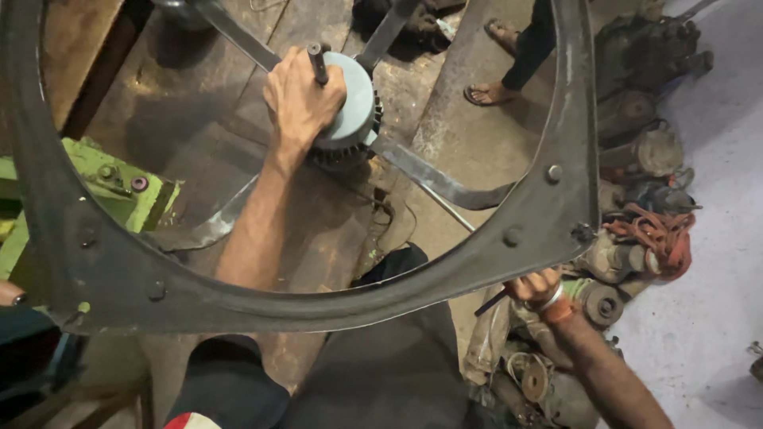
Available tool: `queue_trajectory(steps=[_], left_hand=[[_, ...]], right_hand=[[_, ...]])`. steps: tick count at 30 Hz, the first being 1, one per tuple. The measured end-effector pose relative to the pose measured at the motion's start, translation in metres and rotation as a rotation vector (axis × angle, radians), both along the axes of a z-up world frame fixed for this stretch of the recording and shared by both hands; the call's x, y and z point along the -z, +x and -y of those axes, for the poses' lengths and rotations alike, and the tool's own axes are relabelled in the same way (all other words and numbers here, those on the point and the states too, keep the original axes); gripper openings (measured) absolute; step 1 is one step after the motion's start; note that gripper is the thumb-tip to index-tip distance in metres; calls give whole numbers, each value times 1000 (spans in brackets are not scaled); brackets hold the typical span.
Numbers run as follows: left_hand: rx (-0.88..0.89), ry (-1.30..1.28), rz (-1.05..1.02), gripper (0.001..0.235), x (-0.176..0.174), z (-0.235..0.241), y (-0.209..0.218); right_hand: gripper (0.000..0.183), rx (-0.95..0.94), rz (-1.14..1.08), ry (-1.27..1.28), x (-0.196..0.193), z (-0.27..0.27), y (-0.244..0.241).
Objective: The person uses a T-handle wrench to tighten bolts on a large metal fan housing, securing the central motor assembly. They rotate the housing to access different bolts and continue tightening them throughout the clip.
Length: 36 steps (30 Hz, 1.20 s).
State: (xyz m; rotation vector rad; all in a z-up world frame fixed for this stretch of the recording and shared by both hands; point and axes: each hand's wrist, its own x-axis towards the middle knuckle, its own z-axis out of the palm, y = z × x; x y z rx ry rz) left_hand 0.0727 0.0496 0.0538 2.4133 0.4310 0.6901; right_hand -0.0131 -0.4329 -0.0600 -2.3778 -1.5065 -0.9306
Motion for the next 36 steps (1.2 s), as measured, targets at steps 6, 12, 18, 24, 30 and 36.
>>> queue_trajectory(steps=[6,12,18,24,30,36], left_hand=[[-3,-23,13,29,8,-1,3],[0,8,41,31,10,-2,4],[9,33,32,30,10,-3,2],[13,32,72,33,17,-4,2],[-61,17,93,35,7,5,-6],[165,204,235,98,41,47,-73]], right_hand=[[16,-11,-112,75,-3,1,29],[14,-1,-145,142,11,-1,12],[13,6,-171,169,10,2,20],[12,21,-211,193,8,-5,14],[11,-8,-182,200,-20,-19,18],[12,-4,-94,109,-41,-17,9]])
